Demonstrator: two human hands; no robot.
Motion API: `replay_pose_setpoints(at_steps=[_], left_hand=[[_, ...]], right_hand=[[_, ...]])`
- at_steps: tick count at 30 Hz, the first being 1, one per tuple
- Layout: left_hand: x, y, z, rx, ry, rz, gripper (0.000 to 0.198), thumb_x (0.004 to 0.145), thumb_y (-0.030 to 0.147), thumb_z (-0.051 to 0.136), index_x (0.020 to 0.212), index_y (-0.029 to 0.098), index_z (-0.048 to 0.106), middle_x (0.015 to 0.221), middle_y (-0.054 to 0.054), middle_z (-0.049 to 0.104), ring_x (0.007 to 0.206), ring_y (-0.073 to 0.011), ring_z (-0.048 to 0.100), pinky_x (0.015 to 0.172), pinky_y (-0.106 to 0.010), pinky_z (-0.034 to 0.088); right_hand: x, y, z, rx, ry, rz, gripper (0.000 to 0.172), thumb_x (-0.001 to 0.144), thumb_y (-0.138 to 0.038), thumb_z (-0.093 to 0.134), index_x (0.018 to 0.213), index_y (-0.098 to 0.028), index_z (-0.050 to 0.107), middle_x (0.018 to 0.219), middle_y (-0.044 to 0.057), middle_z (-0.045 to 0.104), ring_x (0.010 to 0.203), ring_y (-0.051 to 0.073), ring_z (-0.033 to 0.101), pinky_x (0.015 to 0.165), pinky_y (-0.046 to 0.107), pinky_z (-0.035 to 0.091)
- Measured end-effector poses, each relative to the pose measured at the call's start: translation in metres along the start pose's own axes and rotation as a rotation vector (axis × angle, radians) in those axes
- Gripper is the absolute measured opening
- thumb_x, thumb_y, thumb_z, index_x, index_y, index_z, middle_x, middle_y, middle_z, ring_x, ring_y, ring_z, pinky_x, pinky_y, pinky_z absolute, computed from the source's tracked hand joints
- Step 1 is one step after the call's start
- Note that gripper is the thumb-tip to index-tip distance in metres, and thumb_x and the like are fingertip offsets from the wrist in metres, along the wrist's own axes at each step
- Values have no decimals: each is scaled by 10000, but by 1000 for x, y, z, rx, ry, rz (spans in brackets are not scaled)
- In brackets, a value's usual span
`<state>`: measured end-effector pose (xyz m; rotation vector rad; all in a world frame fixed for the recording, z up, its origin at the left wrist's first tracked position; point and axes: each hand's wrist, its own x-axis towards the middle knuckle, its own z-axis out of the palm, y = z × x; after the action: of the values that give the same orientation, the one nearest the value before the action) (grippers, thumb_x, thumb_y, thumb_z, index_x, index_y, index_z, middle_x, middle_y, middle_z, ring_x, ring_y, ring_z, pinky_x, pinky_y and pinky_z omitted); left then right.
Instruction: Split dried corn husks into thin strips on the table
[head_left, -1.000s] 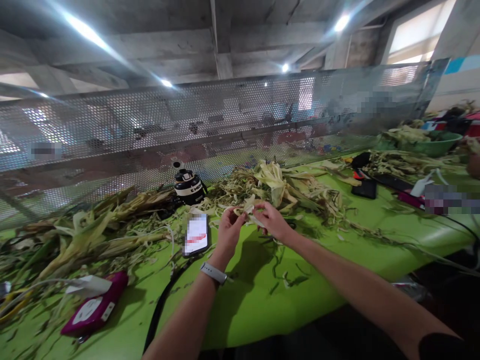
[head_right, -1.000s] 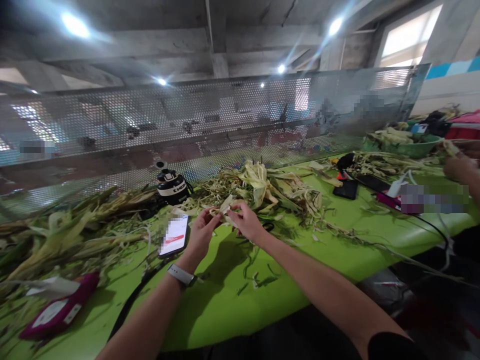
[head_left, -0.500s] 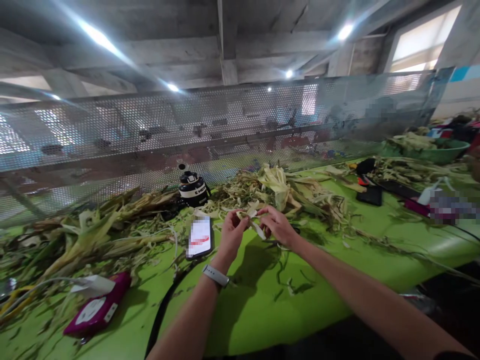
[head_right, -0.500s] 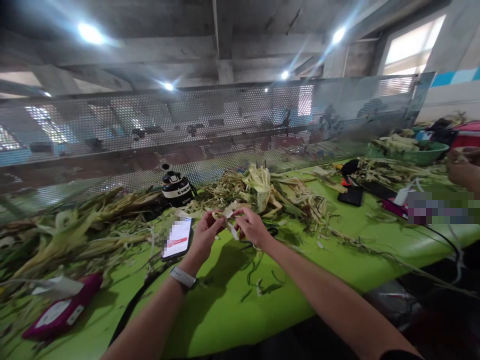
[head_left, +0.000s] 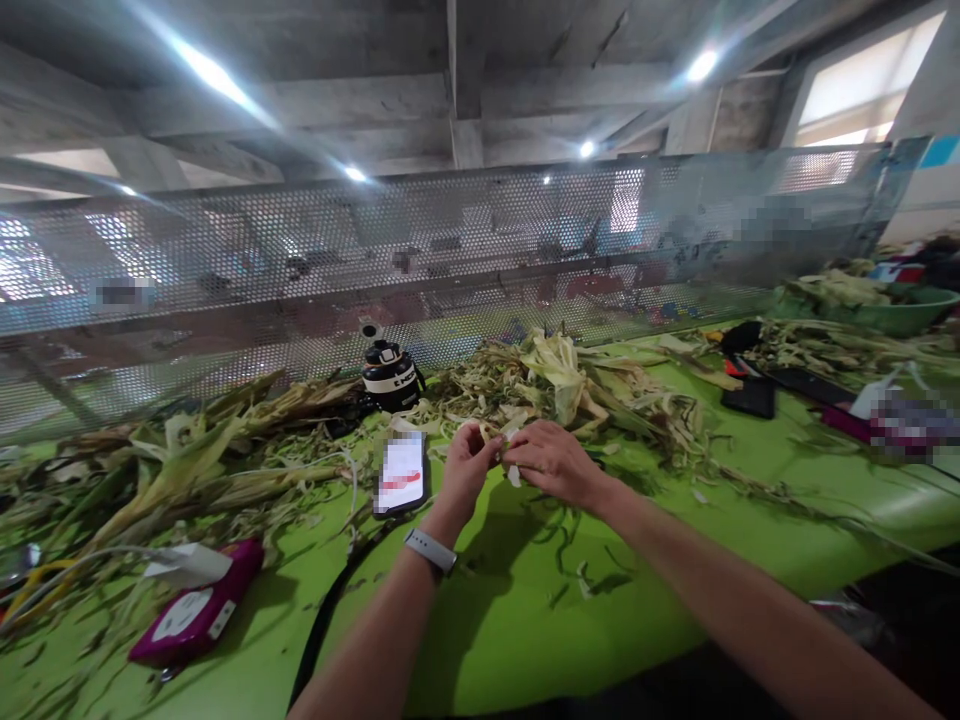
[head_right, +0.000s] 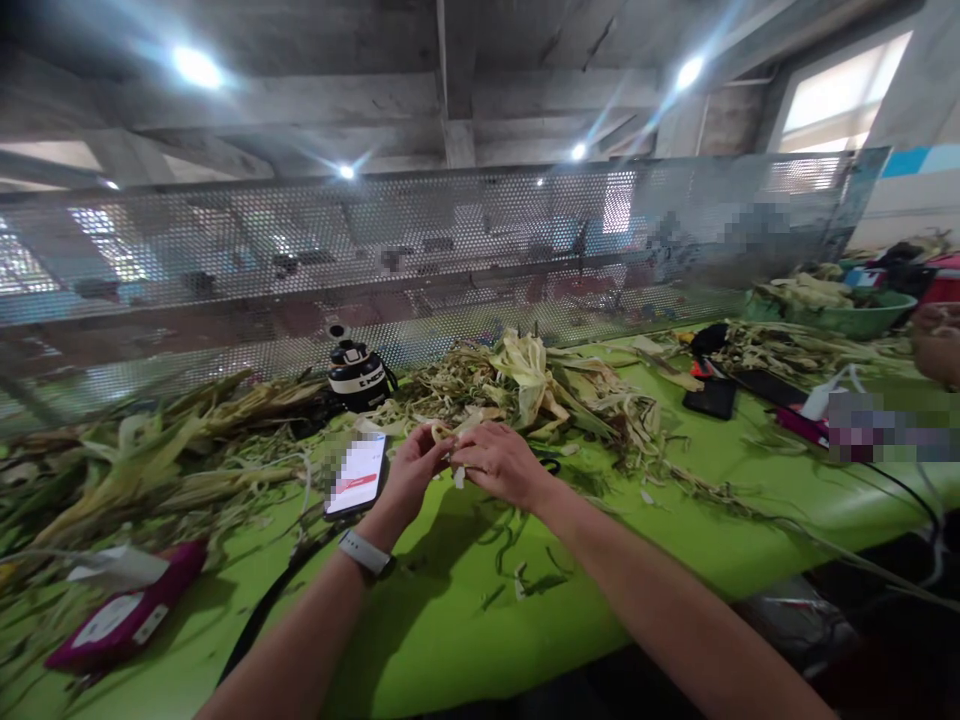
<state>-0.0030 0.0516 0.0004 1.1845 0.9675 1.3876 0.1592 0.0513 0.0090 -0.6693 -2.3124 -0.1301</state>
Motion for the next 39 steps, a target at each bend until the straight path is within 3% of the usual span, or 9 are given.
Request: replay_pose_setpoints(at_steps=[3,7,10,17,27,29,32,35,39], left_hand=[[-1,-1,0,13,-43,8,335,592,356,725,762,171,504,650,45,509,579,-77,478,551,-199,412],[-2,1,0,-20,-194,-53,372,569,388,755,759,161,530,697,22,554,630,-87,514,648,-238,452],[-1,0,0,-12,-282,-81,384,563,409,762,776,150,576,725,4,575,665,-100,528,702,-265,465],[-5,5,1,-43,-300,-101,316,649,383,713,845,154,619,814,-13,582,686,-90,523,708,-243,473],[-7,1,5,12,-272,-94,400,609,433,731,845,168,547,702,35,530,629,-90,536,667,-288,527],[-6,3,3,18,-257,-103,399,606,438,729,836,169,544,696,38,530,622,-86,535,630,-261,520],[-4,5,0,25,-215,-93,377,611,431,725,815,170,544,697,33,544,612,-75,529,576,-206,485],[-2,7,-2,34,-182,-79,340,621,408,722,800,172,556,689,29,547,596,-68,521,548,-176,443],[-1,7,-3,84,-162,-78,319,619,408,716,772,167,573,642,32,535,553,-63,499,511,-165,389]], right_hand=[[1,-4,0,-70,66,-2,132,848,-274,548,870,-242,675,864,45,643,844,183,534,768,322,393],[2,-5,3,-74,257,176,185,872,-307,505,819,-193,641,857,72,619,853,195,524,789,327,399],[2,-4,4,-69,293,268,206,888,-307,465,803,-179,601,883,90,605,884,215,518,805,344,396],[1,-2,7,175,214,557,231,878,-353,425,699,-212,461,619,7,506,581,149,461,577,260,367],[3,-1,6,409,241,656,302,824,-457,466,647,-216,424,556,-30,459,522,122,438,508,236,357],[3,2,6,507,187,744,361,827,-520,436,634,-215,420,517,-40,451,458,109,432,450,228,353],[3,8,4,676,-13,860,433,823,-588,386,622,-208,436,459,-44,475,346,94,403,366,224,319],[3,13,0,669,-86,804,409,783,-554,484,588,-196,455,427,-51,458,357,91,408,381,214,318],[3,14,-6,447,-16,613,295,791,-432,543,636,-181,539,524,-22,519,495,117,483,490,226,371]])
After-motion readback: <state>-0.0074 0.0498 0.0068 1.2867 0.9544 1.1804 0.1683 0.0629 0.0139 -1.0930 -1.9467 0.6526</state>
